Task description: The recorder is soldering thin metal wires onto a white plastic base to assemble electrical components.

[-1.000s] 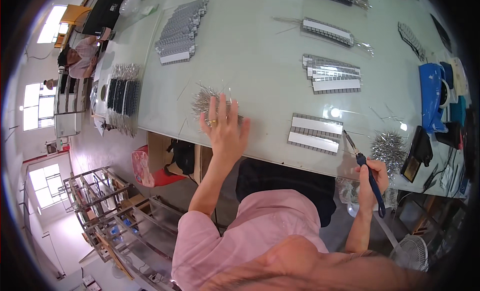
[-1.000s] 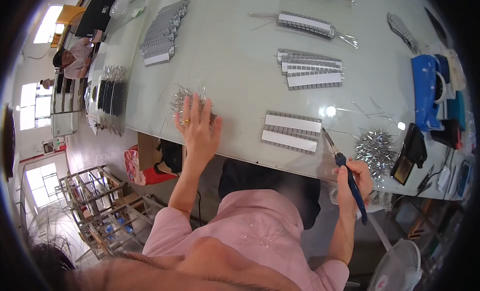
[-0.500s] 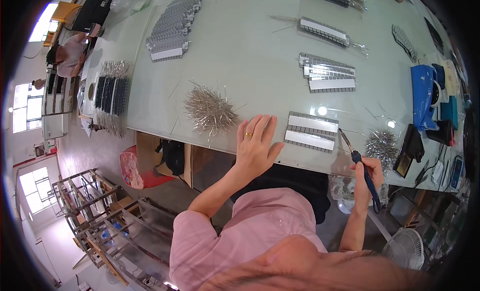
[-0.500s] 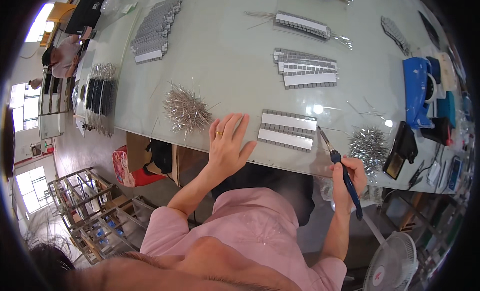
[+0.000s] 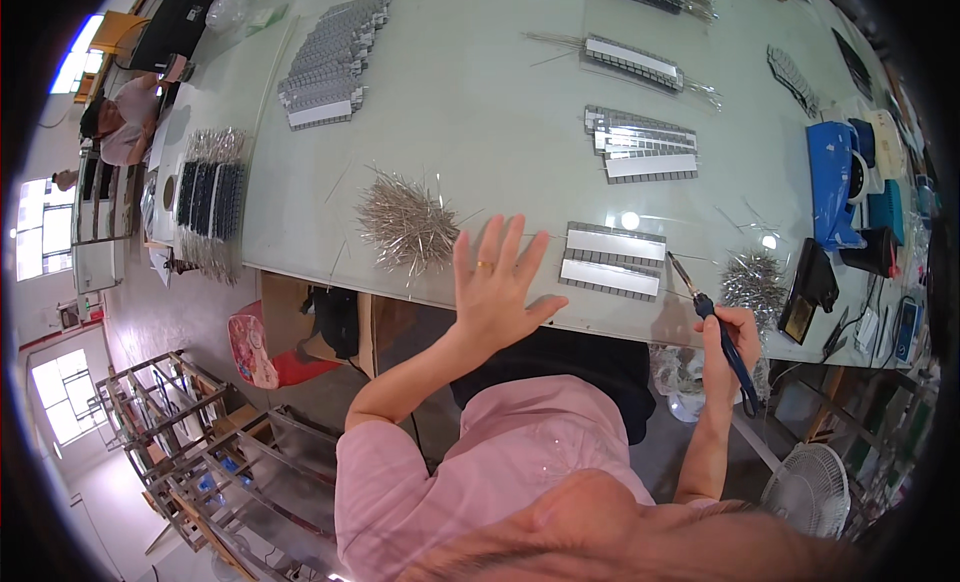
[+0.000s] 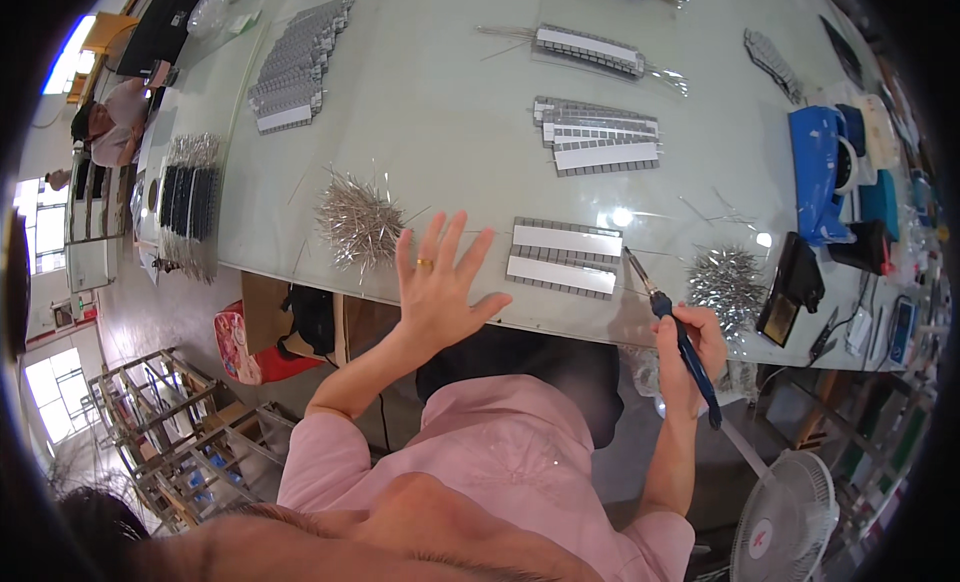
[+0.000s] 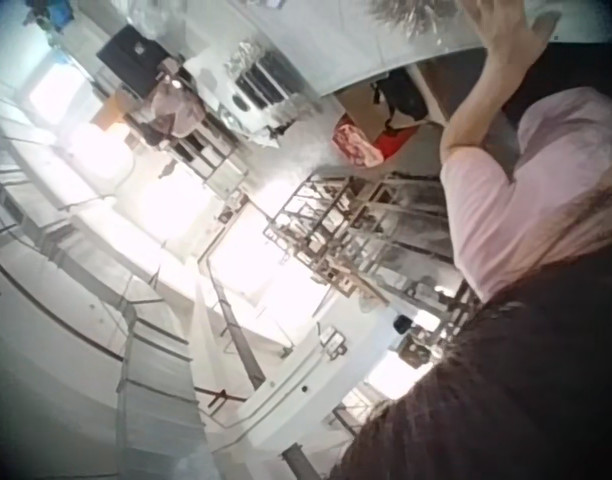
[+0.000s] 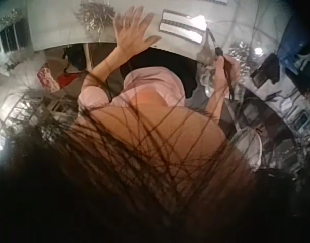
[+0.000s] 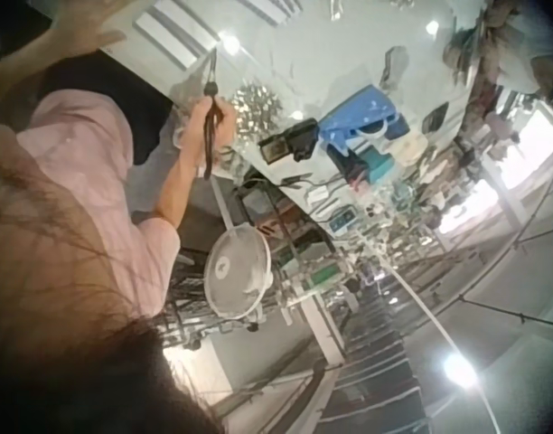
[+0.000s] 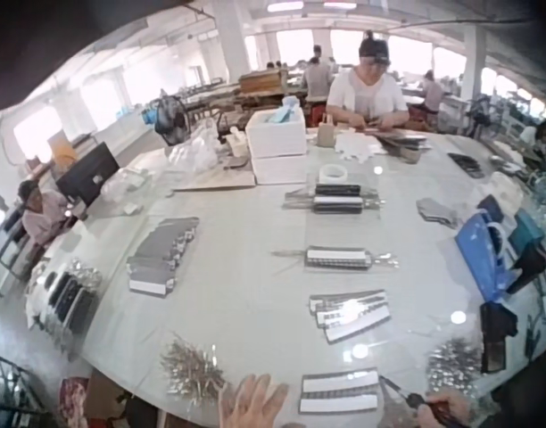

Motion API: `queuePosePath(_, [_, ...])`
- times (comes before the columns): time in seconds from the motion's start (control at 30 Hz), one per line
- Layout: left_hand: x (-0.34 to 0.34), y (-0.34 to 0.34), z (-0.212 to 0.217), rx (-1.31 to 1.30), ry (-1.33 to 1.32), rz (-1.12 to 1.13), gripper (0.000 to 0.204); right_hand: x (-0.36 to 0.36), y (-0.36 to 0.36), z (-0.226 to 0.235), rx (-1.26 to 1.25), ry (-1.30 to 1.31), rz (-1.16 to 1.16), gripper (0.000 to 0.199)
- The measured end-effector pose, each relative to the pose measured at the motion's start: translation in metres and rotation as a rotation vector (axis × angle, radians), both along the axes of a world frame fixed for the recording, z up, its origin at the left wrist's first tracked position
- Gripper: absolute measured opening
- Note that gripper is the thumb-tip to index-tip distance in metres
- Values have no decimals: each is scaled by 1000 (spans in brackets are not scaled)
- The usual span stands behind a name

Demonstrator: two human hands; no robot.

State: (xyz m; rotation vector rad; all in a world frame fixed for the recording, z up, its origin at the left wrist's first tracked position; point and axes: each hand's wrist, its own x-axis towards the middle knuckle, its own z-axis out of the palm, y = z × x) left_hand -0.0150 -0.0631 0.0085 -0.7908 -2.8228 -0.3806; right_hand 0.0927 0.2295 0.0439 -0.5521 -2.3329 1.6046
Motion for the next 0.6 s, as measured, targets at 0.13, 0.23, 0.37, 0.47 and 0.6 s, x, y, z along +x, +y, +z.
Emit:
queuePosePath(0.13, [-12,-11,0,-30,6,-69,73,6,0,-2,60,72,-27,11])
queuePosePath(0.23, [-19,-9,-2,-3,36,-153,75,0,-9,7,249,245,100,18])
queuePosePath(0.37, [-21,-10,-6,-26,41,-267,86,-17,-27,18,259,276,218,21])
queuePosePath(0.47, [-20,-8,1,-50,14,-294,92,-26,-35,17,239,283,271,22])
queuePosePath(0.6, [-21,-7,8,-34,-43,-291,95,-32,-44,19,253,265,328,17])
